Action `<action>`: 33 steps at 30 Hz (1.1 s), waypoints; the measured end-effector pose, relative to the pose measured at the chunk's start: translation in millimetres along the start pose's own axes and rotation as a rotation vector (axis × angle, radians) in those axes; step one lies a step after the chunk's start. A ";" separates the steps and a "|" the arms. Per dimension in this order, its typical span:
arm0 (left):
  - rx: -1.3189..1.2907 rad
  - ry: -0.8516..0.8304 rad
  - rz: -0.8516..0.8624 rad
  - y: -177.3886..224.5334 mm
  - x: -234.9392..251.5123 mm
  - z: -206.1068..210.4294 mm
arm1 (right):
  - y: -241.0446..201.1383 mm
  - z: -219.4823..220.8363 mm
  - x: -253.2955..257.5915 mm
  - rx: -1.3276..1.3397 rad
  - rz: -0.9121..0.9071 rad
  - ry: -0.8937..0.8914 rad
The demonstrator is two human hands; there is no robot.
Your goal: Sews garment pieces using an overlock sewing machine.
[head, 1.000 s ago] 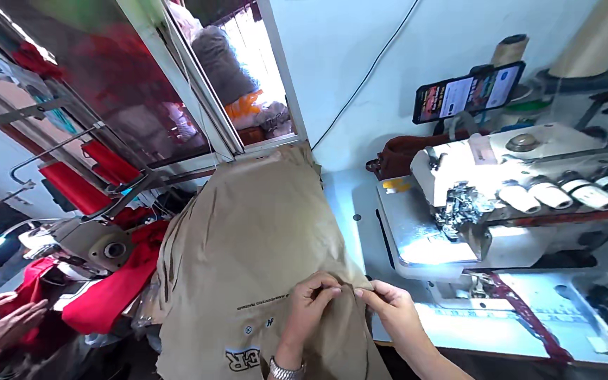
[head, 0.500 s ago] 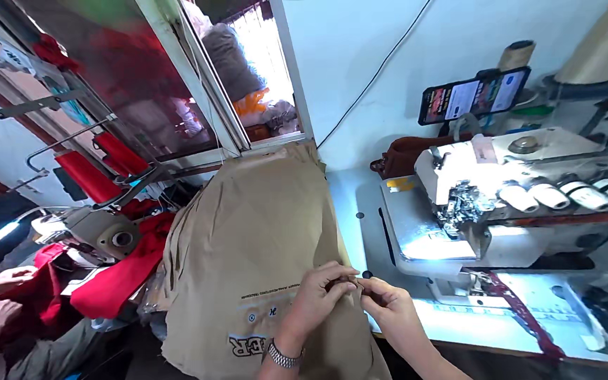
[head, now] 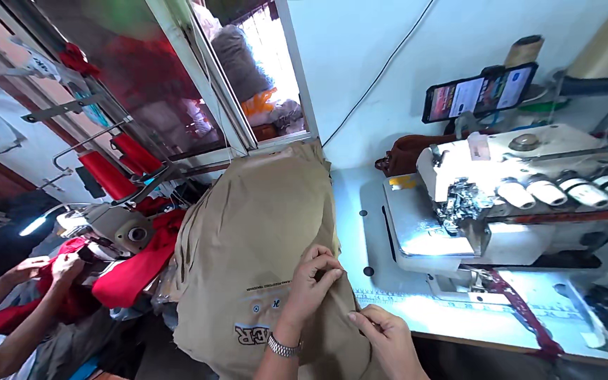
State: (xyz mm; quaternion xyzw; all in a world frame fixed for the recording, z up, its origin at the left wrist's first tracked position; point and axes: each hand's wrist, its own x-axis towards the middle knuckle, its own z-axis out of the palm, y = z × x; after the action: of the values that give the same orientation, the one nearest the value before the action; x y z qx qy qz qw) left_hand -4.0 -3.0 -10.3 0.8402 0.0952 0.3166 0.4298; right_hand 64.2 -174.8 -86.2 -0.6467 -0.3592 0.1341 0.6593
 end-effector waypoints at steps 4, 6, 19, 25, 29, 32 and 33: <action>0.168 -0.014 0.056 10.7 20.8 28.9 | -15.0 -24.9 11.1 -0.032 0.091 0.105; 0.239 -0.024 0.097 24.2 40.7 54.1 | -23.3 -45.4 19.6 -0.035 0.082 0.170; 0.888 0.060 0.299 79.8 48.5 185.8 | -34.3 -143.5 22.4 0.178 0.190 0.420; 0.964 0.122 0.295 69.8 39.7 201.7 | -31.3 -145.9 35.2 0.205 0.142 0.468; 0.769 0.050 0.256 69.7 53.5 187.9 | -28.4 -140.8 51.3 0.222 0.147 0.493; 0.648 -0.094 0.097 69.0 70.8 172.8 | -28.0 -137.7 67.2 0.194 0.166 0.532; 0.605 -0.148 0.043 69.6 78.3 167.6 | -28.0 -136.7 71.8 0.198 0.183 0.542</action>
State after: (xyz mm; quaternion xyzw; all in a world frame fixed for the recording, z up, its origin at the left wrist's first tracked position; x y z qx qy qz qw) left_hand 152.3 -122.7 7.3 0.9526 0.1360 0.2209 0.1591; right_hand 195.4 -235.7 -25.1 -0.6211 -0.0955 0.0496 0.7763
